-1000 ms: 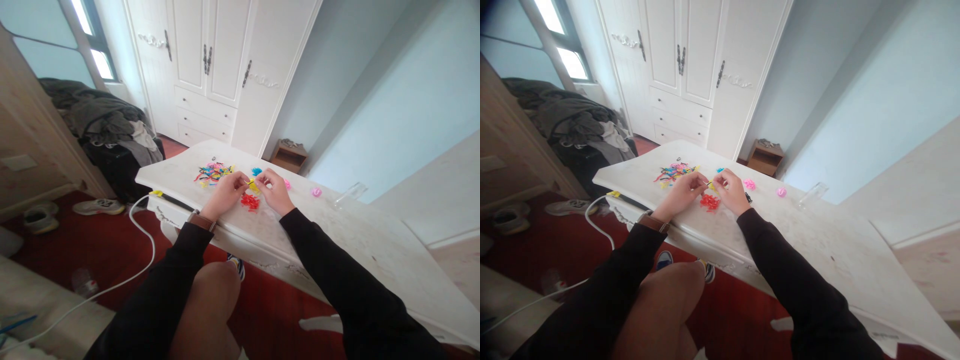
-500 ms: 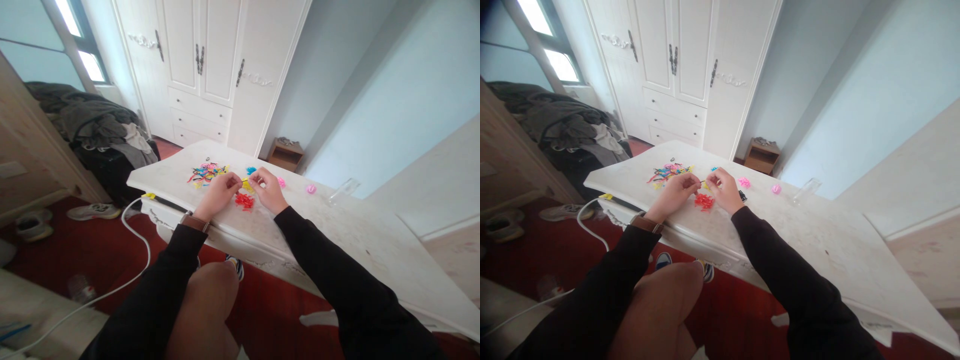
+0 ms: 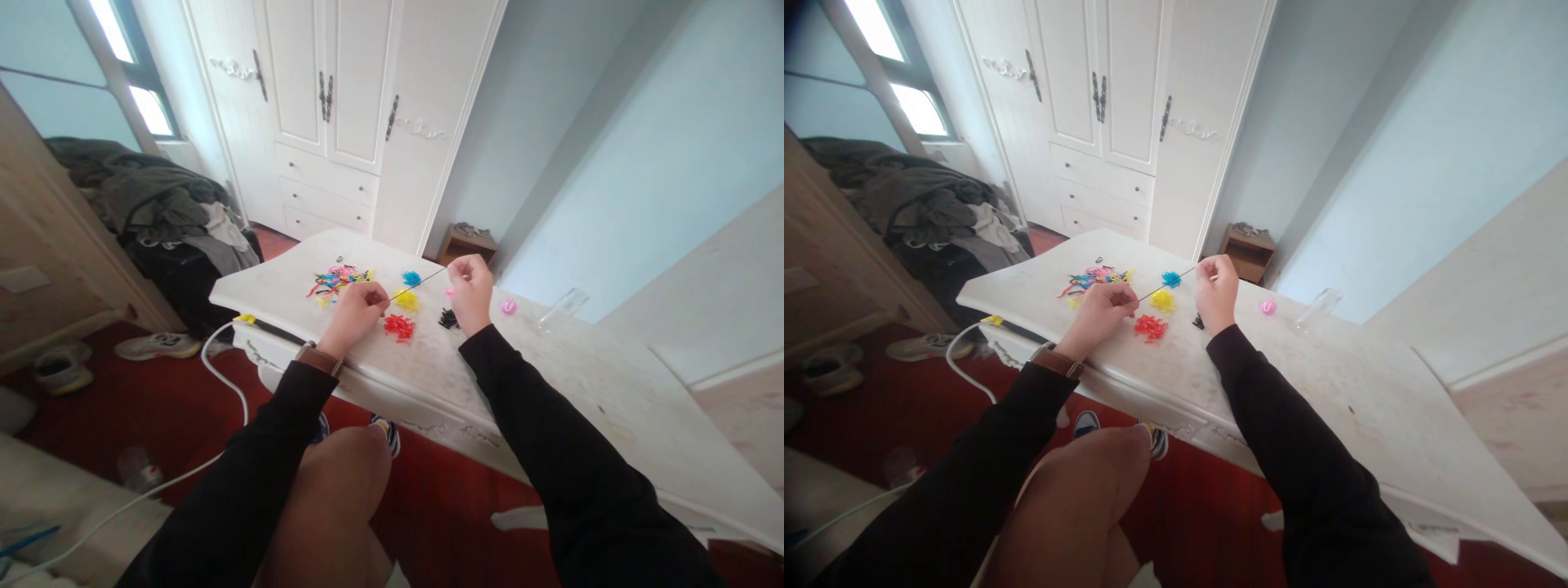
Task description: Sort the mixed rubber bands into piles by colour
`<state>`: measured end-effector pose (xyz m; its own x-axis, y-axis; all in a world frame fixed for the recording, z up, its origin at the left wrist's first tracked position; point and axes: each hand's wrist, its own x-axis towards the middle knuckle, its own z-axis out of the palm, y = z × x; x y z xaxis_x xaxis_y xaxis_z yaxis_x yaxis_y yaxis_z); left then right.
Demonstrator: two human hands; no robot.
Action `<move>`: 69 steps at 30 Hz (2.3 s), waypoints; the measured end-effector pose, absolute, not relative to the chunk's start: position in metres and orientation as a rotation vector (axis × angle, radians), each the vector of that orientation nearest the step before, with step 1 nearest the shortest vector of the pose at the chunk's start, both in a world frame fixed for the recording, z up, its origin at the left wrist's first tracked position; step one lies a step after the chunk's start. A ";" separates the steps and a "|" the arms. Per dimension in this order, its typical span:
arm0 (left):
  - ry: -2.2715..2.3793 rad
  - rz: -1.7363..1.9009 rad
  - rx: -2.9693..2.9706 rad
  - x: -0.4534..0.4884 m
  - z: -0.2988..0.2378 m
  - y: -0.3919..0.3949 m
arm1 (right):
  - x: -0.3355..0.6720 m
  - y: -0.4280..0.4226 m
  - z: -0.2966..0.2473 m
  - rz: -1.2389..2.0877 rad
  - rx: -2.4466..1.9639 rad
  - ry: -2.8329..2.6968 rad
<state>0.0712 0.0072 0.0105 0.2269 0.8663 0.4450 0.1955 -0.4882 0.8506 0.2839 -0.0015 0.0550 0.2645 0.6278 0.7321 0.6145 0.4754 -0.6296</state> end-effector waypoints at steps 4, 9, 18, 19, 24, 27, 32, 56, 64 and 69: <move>0.950 1.273 1.865 0.072 0.010 0.007 | 0.277 -0.006 0.051 0.106 -1.149 -1.655; 0.941 1.274 1.899 0.072 0.012 0.007 | 0.260 -0.013 0.043 0.238 -1.084 -1.903; 0.963 1.240 1.791 0.072 0.012 0.007 | 0.310 -0.006 0.069 0.287 -1.265 -1.857; 0.964 1.238 1.792 0.072 0.012 0.007 | 0.321 -0.006 0.072 0.305 -1.291 -1.865; 0.977 1.242 1.795 0.072 0.011 0.007 | 0.368 -0.009 0.076 0.351 -1.472 -1.969; 0.987 1.240 1.796 0.073 0.011 0.008 | 0.381 -0.010 0.073 0.366 -1.522 -2.063; 0.997 1.239 1.805 0.073 0.011 0.007 | 0.379 -0.013 0.071 0.347 -1.542 -2.178; 1.005 1.220 1.824 0.073 0.008 0.009 | 0.296 -0.023 0.044 0.125 -1.186 -2.145; 1.378 1.467 1.846 0.033 0.021 0.035 | 0.290 -0.023 0.037 0.170 -1.118 -2.113; 1.750 1.362 1.996 0.000 0.013 0.053 | 0.288 -0.024 0.036 0.186 -1.113 -2.120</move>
